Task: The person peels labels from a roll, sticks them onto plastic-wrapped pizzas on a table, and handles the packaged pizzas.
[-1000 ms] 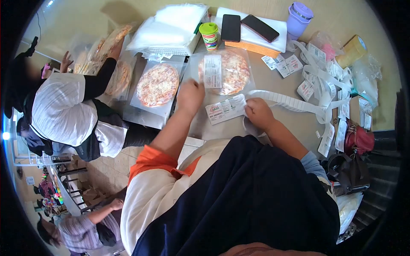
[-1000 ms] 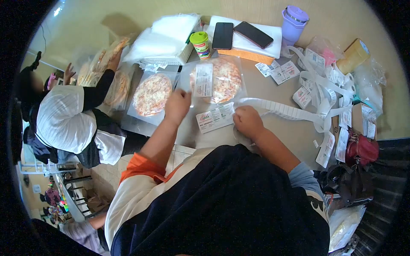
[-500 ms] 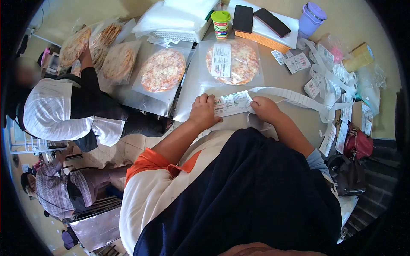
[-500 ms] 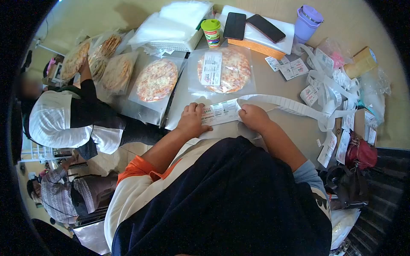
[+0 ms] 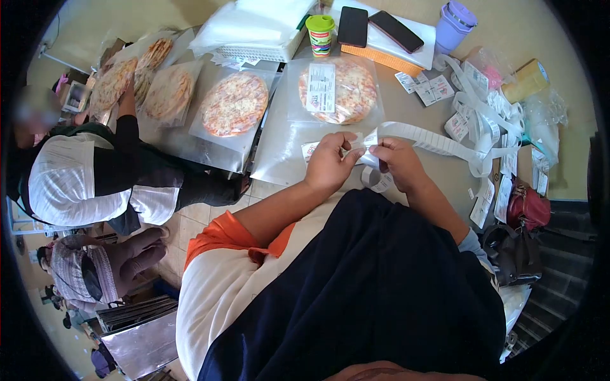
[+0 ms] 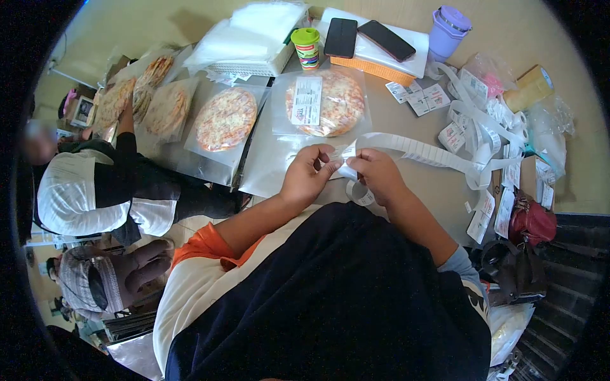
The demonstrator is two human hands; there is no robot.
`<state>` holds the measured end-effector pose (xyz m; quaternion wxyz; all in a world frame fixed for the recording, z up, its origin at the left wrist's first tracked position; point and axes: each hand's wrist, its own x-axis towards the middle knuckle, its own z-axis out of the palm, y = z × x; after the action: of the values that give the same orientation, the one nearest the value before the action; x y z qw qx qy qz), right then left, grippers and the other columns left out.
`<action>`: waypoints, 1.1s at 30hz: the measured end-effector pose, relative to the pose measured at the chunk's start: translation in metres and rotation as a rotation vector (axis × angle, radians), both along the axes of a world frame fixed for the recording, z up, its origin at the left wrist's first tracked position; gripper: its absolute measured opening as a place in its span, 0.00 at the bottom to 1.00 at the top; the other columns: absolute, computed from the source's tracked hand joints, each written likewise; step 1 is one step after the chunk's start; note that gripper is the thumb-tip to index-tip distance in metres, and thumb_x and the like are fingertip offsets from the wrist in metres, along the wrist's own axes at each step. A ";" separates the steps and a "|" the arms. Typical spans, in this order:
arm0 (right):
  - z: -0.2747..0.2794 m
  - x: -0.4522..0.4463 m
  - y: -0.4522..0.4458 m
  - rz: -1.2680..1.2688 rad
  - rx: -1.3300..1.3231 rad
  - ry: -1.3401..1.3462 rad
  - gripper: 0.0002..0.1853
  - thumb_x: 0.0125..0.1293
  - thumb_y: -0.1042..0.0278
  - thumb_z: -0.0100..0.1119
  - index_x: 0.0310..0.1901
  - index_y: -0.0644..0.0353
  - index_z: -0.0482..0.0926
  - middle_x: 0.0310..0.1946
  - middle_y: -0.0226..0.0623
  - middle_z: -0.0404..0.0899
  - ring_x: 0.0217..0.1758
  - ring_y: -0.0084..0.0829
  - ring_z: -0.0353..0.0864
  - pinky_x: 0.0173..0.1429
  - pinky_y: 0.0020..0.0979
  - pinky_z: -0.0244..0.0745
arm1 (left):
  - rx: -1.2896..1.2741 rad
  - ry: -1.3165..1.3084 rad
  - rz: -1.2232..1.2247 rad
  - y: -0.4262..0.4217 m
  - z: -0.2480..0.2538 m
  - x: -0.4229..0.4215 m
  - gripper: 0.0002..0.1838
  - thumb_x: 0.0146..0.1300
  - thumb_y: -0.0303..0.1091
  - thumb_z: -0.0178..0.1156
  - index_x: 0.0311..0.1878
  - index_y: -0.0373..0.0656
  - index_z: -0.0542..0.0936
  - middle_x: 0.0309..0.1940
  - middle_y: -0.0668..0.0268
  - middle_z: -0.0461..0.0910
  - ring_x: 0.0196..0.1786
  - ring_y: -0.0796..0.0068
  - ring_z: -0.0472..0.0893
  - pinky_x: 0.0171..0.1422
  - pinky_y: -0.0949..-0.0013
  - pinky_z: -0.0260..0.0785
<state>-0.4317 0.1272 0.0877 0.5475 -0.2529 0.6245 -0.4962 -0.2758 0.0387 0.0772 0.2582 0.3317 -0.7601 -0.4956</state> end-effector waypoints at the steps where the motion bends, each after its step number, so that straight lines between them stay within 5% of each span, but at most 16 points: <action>1: -0.002 0.003 0.001 0.003 -0.015 -0.036 0.11 0.59 0.63 0.55 0.33 0.64 0.78 0.22 0.30 0.73 0.23 0.20 0.68 0.29 0.23 0.61 | -0.173 0.023 -0.012 0.000 0.005 0.001 0.13 0.52 0.29 0.66 0.42 0.39 0.78 0.31 0.63 0.75 0.34 0.69 0.74 0.39 0.69 0.67; 5: 0.007 0.011 0.005 -0.117 0.023 -0.302 0.10 0.58 0.63 0.56 0.30 0.63 0.77 0.21 0.31 0.73 0.21 0.22 0.68 0.26 0.25 0.61 | -0.360 0.019 -0.107 0.001 0.010 0.006 0.14 0.47 0.28 0.68 0.39 0.41 0.80 0.32 0.61 0.73 0.38 0.61 0.73 0.42 0.64 0.66; 17: -0.014 0.010 0.005 -0.200 0.032 -0.045 0.14 0.58 0.62 0.55 0.22 0.64 0.76 0.18 0.35 0.72 0.20 0.27 0.69 0.27 0.31 0.63 | -0.697 0.071 -0.142 0.005 0.021 0.014 0.08 0.48 0.27 0.66 0.34 0.43 0.79 0.31 0.61 0.73 0.37 0.61 0.74 0.41 0.63 0.65; 20: -0.043 0.005 -0.001 -0.218 -0.052 0.375 0.16 0.58 0.61 0.54 0.21 0.66 0.75 0.18 0.44 0.73 0.21 0.36 0.71 0.30 0.38 0.64 | -0.301 -0.021 0.009 -0.008 -0.002 0.015 0.05 0.53 0.28 0.63 0.34 0.41 0.79 0.29 0.60 0.74 0.34 0.63 0.75 0.37 0.66 0.66; 21: -0.037 0.001 -0.001 -0.057 -0.079 0.633 0.17 0.57 0.60 0.54 0.21 0.67 0.74 0.21 0.51 0.73 0.25 0.47 0.73 0.33 0.43 0.64 | -0.108 -0.112 0.080 -0.015 -0.005 0.015 0.06 0.54 0.31 0.61 0.33 0.38 0.79 0.30 0.54 0.77 0.33 0.57 0.77 0.40 0.62 0.69; 24: -0.040 -0.004 -0.005 0.224 -0.151 0.815 0.17 0.56 0.60 0.54 0.20 0.67 0.73 0.23 0.53 0.73 0.29 0.51 0.73 0.34 0.45 0.65 | 0.242 -0.290 0.029 -0.040 -0.033 0.023 0.10 0.56 0.35 0.61 0.35 0.36 0.80 0.29 0.54 0.80 0.31 0.61 0.79 0.38 0.63 0.70; 28: -0.050 -0.001 -0.011 0.391 -0.225 0.947 0.16 0.55 0.59 0.53 0.21 0.65 0.75 0.24 0.51 0.74 0.32 0.52 0.73 0.40 0.48 0.67 | 0.217 -0.479 -0.080 -0.042 -0.042 0.021 0.12 0.55 0.35 0.62 0.36 0.34 0.81 0.26 0.56 0.80 0.27 0.69 0.77 0.37 0.66 0.69; 33: -0.064 -0.001 -0.014 0.440 -0.186 1.034 0.15 0.56 0.59 0.52 0.24 0.64 0.76 0.27 0.51 0.76 0.35 0.52 0.74 0.44 0.48 0.68 | 0.038 -0.685 -0.093 -0.043 -0.045 0.012 0.14 0.53 0.38 0.63 0.37 0.37 0.83 0.31 0.52 0.81 0.33 0.60 0.80 0.43 0.63 0.71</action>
<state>-0.4328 0.1129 0.0239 0.2366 -0.6341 0.6977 -0.2348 -0.2642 -0.0039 0.0320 -0.0410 0.4486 -0.8075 -0.3807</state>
